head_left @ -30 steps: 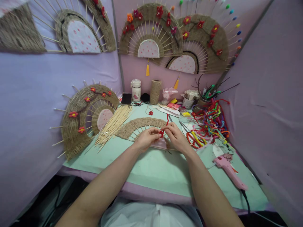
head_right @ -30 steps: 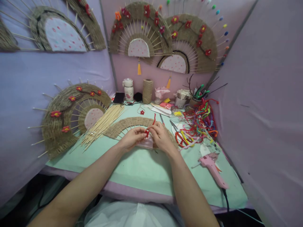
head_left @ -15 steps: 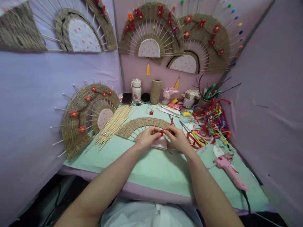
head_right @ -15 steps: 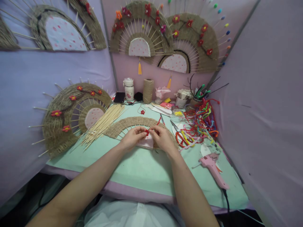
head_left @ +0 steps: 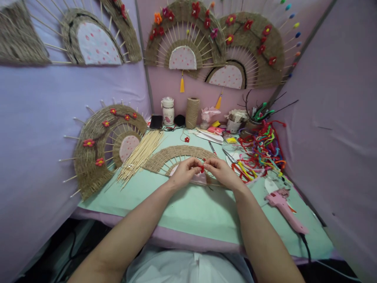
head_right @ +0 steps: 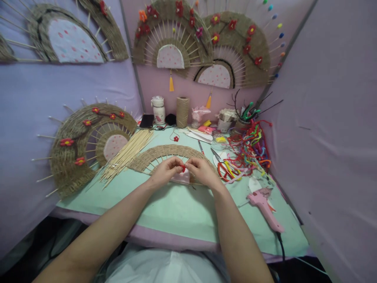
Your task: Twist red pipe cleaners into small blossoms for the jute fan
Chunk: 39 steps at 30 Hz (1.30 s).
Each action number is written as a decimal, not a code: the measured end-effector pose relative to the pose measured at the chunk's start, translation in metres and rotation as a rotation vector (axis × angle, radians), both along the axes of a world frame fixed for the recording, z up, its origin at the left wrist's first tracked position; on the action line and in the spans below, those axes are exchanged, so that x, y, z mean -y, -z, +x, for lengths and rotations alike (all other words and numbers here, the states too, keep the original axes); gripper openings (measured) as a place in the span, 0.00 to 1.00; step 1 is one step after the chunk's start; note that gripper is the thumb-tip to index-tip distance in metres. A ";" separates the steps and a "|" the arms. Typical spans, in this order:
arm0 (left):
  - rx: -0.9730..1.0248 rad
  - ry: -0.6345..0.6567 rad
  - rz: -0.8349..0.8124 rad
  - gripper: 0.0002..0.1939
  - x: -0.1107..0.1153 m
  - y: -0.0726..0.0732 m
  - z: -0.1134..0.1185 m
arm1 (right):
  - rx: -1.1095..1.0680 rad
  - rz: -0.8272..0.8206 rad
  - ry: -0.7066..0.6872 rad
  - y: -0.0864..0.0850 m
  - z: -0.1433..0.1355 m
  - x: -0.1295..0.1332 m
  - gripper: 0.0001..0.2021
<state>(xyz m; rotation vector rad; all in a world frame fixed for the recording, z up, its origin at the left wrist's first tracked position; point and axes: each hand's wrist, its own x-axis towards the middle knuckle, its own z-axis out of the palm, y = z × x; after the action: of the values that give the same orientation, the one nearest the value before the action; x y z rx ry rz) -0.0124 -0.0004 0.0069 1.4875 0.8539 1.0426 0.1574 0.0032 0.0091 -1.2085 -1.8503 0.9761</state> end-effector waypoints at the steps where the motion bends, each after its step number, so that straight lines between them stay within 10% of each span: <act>1: 0.041 -0.010 -0.016 0.08 -0.001 0.001 0.001 | -0.035 0.004 0.040 0.001 -0.002 0.000 0.12; 12: 0.195 0.006 -0.109 0.10 -0.010 0.015 0.002 | -0.064 0.118 0.108 0.004 -0.010 0.001 0.10; 29: -0.086 -0.214 -0.035 0.06 -0.012 0.016 0.003 | 0.157 0.394 0.209 0.004 -0.015 0.005 0.06; 39: -0.115 -0.365 -0.011 0.06 -0.017 0.022 0.004 | -0.029 0.240 0.296 0.008 -0.025 0.005 0.10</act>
<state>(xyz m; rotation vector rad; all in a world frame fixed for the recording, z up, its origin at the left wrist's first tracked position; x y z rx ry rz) -0.0088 0.0171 -0.0154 1.4227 1.2445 1.2216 0.1322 -0.0021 0.0006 -1.2657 -1.6518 0.5877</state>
